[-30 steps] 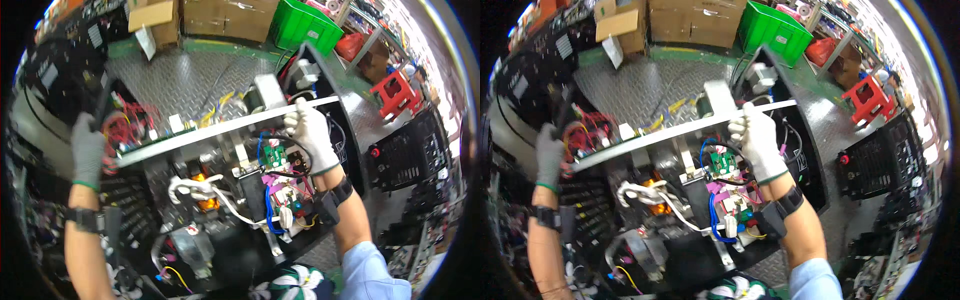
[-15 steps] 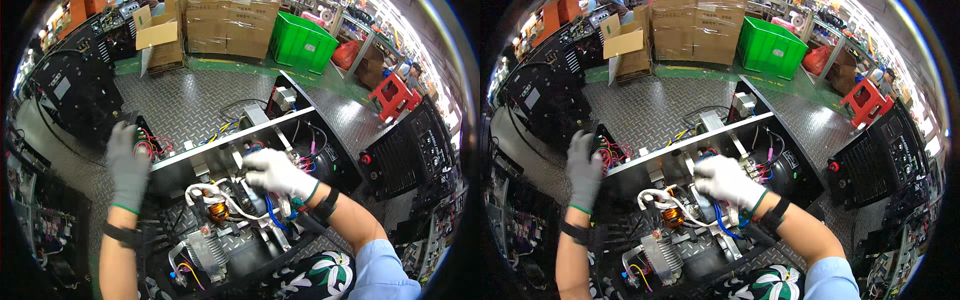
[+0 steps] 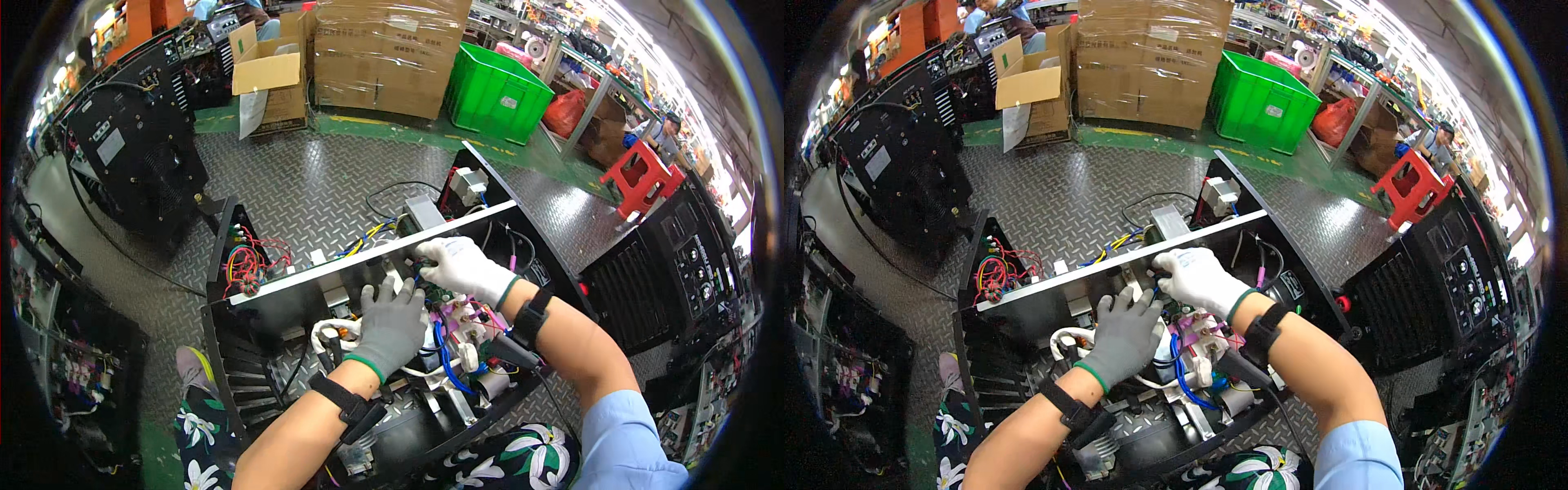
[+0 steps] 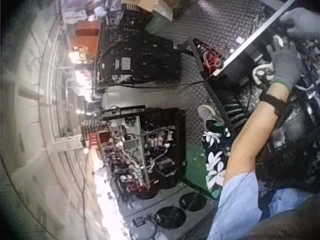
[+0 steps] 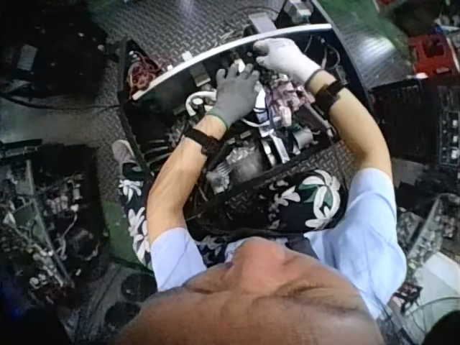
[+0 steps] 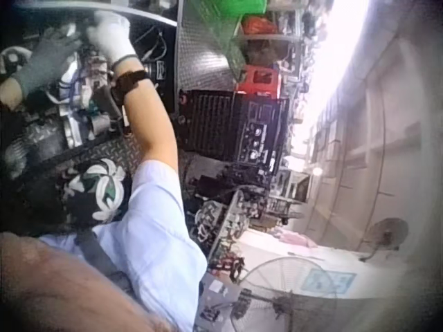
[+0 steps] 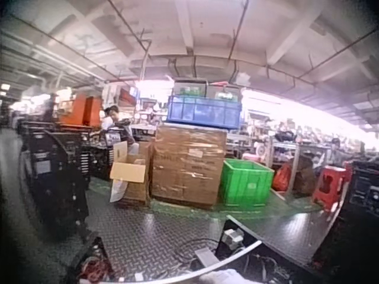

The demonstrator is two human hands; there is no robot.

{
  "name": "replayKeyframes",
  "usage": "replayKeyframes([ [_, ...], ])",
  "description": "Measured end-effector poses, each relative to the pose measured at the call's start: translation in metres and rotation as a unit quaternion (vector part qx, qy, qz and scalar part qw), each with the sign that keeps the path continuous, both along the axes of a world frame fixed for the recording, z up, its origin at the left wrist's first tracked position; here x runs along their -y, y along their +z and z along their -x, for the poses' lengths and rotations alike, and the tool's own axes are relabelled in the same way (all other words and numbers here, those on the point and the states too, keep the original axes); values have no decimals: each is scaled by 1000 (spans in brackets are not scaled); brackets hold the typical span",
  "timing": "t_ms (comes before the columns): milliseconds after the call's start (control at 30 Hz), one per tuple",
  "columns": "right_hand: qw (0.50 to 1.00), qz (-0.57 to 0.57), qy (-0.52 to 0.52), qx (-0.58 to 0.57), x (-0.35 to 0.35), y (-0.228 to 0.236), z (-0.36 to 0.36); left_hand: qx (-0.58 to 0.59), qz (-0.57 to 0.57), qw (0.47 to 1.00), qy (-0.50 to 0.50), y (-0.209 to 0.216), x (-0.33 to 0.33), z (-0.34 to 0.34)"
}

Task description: Manually assemble internal components and wiring of an industrial welding machine unit.

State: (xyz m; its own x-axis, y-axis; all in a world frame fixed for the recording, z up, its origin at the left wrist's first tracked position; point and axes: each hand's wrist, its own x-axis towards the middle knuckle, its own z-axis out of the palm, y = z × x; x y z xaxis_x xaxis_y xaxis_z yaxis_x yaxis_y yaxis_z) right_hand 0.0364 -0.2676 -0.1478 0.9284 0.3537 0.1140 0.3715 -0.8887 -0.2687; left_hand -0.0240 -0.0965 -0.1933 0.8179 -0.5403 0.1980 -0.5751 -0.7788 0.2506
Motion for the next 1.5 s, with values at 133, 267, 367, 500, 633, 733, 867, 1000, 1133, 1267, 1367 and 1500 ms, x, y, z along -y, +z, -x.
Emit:
replayKeyframes([
  [133,998,-17,-18,-55,3,-8,-11,-16,19,1000,-4,-1,-1,-2],
  [267,968,-194,-108,-118,14,-18,-7,-39,105,994,-16,2,-6,-7],
  [367,955,-249,-124,-107,14,-19,-3,-142,296,938,107,4,-5,-20],
  [500,919,-337,-128,-156,12,-19,-4,-150,341,917,144,1,-1,-54],
  [633,857,-458,-126,-200,25,-28,-5,-261,243,918,174,9,24,-71],
  [733,858,-454,-132,-201,25,-26,-3,-238,284,915,161,-10,29,-70],
  [867,923,-329,-173,-100,17,-36,-9,-249,256,910,209,2,29,-51],
  [1000,936,-280,-198,-82,19,-23,-3,-130,246,945,173,-4,38,-40],
  [1133,932,-295,-163,-134,18,-13,-3,-99,235,954,158,-11,32,-41],
  [1267,948,-247,-105,-168,25,-22,-7,-150,152,973,88,-4,23,-41],
  [1367,934,-272,-125,-197,27,-21,-9,-157,112,980,46,7,19,-38],
  [1500,887,-375,-142,-230,29,-33,-12,-158,123,980,15,-1,15,-36],
])
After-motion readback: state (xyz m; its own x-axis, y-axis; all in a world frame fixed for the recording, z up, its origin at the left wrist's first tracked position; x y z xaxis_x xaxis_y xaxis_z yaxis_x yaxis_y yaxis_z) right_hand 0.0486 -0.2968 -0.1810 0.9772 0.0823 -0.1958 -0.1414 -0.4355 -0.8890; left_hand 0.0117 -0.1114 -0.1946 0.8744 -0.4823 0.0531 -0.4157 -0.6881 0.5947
